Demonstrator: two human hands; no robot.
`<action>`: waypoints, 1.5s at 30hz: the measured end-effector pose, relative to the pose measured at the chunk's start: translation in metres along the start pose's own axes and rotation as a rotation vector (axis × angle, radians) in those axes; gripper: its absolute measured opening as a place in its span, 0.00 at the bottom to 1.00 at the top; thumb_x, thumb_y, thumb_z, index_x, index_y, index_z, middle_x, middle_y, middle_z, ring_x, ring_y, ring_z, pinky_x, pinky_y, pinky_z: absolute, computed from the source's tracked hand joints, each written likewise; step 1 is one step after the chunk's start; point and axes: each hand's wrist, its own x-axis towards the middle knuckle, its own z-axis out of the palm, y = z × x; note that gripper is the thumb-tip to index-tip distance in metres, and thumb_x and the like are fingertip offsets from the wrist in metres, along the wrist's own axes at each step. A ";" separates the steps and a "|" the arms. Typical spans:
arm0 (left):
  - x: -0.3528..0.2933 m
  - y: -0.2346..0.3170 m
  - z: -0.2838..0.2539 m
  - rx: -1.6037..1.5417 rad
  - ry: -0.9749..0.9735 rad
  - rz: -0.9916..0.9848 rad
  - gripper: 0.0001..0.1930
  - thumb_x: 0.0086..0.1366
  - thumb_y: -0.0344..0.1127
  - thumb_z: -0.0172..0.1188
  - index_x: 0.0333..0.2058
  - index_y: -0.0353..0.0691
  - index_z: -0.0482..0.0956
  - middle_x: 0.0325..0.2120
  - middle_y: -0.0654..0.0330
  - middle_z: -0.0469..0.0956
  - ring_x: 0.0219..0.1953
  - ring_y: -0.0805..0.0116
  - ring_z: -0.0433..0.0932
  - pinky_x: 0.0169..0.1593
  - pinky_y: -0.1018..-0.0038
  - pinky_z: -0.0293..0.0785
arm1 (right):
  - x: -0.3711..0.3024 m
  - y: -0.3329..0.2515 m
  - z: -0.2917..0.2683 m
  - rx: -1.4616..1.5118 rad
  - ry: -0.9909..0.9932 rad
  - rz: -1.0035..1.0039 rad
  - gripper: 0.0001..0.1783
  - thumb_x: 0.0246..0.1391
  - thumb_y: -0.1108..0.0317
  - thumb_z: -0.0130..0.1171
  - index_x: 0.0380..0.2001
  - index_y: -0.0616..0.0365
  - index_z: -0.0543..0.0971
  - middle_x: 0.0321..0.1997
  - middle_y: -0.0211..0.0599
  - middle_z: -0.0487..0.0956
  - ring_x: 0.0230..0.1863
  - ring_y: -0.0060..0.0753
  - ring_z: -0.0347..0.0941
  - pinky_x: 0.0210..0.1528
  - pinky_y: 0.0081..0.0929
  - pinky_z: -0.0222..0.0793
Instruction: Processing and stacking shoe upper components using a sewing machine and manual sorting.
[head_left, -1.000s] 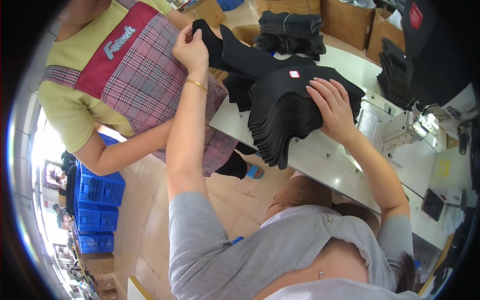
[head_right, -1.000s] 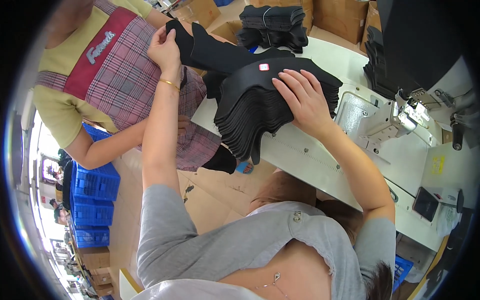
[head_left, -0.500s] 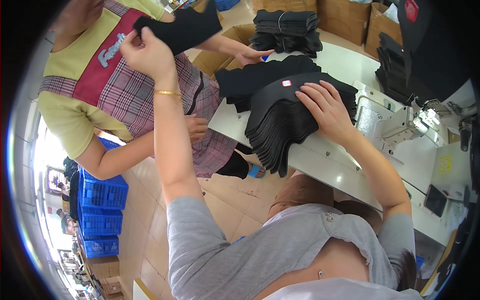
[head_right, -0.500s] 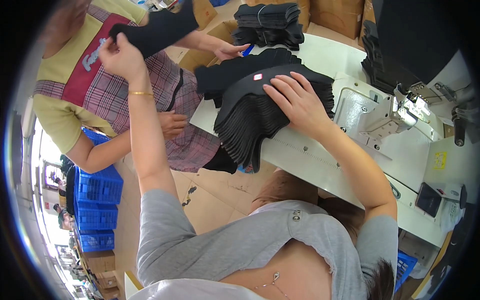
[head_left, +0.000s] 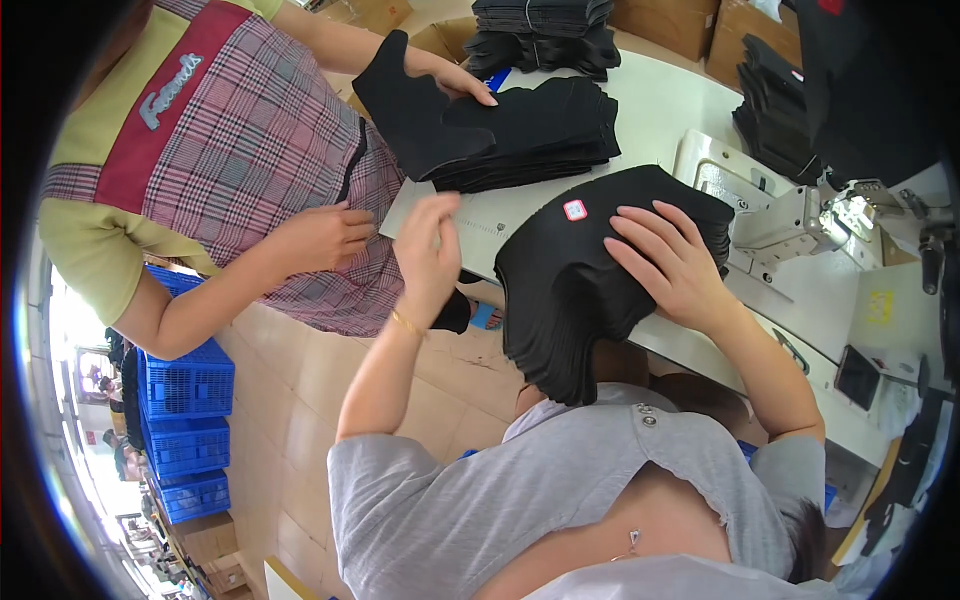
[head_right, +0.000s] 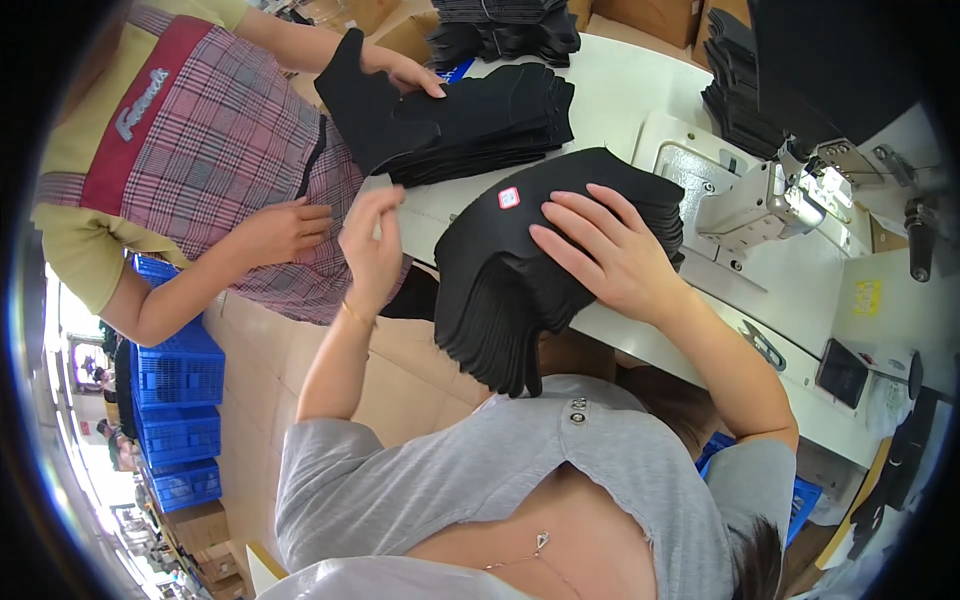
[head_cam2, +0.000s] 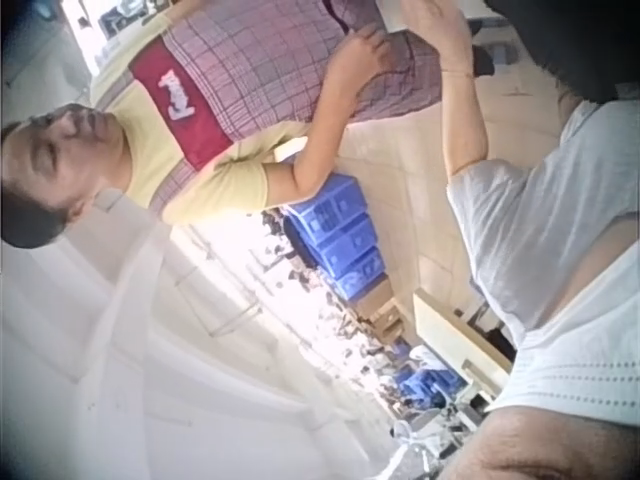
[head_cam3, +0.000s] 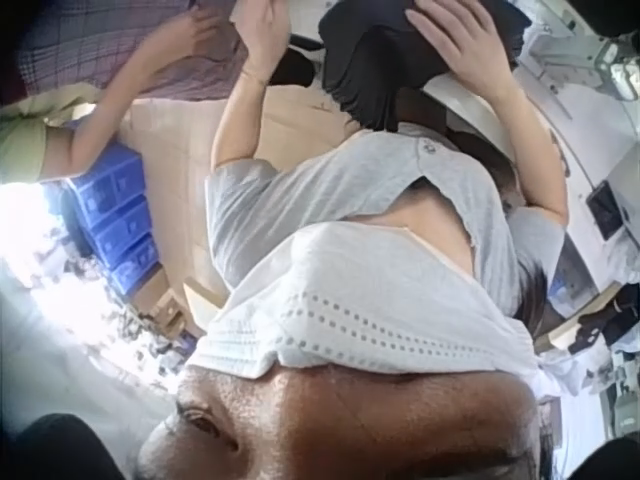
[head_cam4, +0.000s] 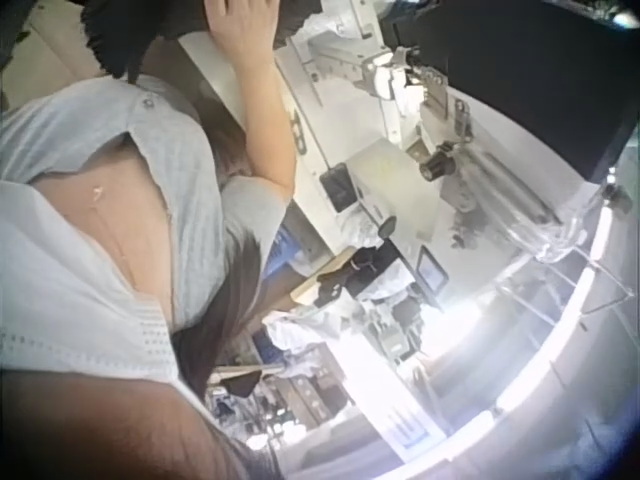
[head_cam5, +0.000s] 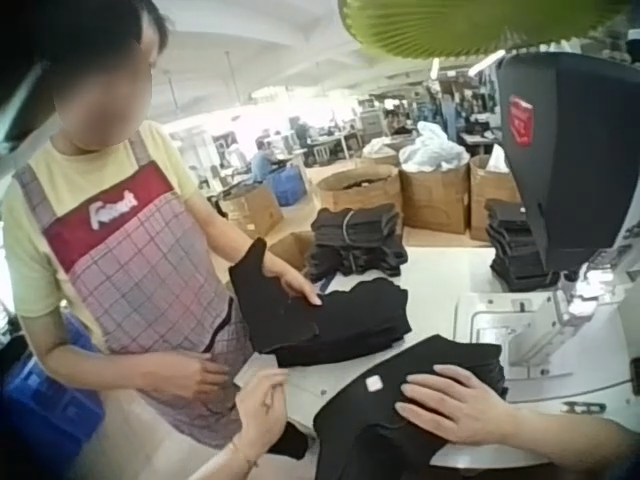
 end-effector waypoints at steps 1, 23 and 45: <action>-0.021 0.009 -0.002 -0.109 -0.116 -0.262 0.07 0.65 0.27 0.56 0.38 0.33 0.80 0.37 0.56 0.82 0.39 0.58 0.80 0.46 0.69 0.73 | -0.002 -0.003 0.000 0.005 0.023 -0.011 0.24 0.49 0.71 0.54 0.53 0.55 0.77 0.58 0.41 0.75 0.62 0.43 0.70 0.67 0.47 0.60; -0.051 0.054 -0.023 -1.228 -0.203 -1.119 0.29 0.60 0.35 0.65 0.58 0.32 0.68 0.49 0.56 0.78 0.48 0.65 0.79 0.54 0.70 0.76 | 0.002 -0.045 0.047 -0.059 0.049 -0.066 0.28 0.47 0.62 0.58 0.54 0.56 0.75 0.60 0.46 0.71 0.64 0.51 0.66 0.67 0.52 0.57; -0.071 0.025 -0.016 -0.807 -0.244 -0.933 0.40 0.64 0.43 0.64 0.66 0.30 0.54 0.60 0.49 0.65 0.63 0.64 0.64 0.65 0.72 0.61 | -0.002 0.023 0.028 1.547 -0.055 1.134 0.44 0.44 0.71 0.68 0.66 0.62 0.62 0.54 0.42 0.75 0.53 0.35 0.73 0.58 0.30 0.69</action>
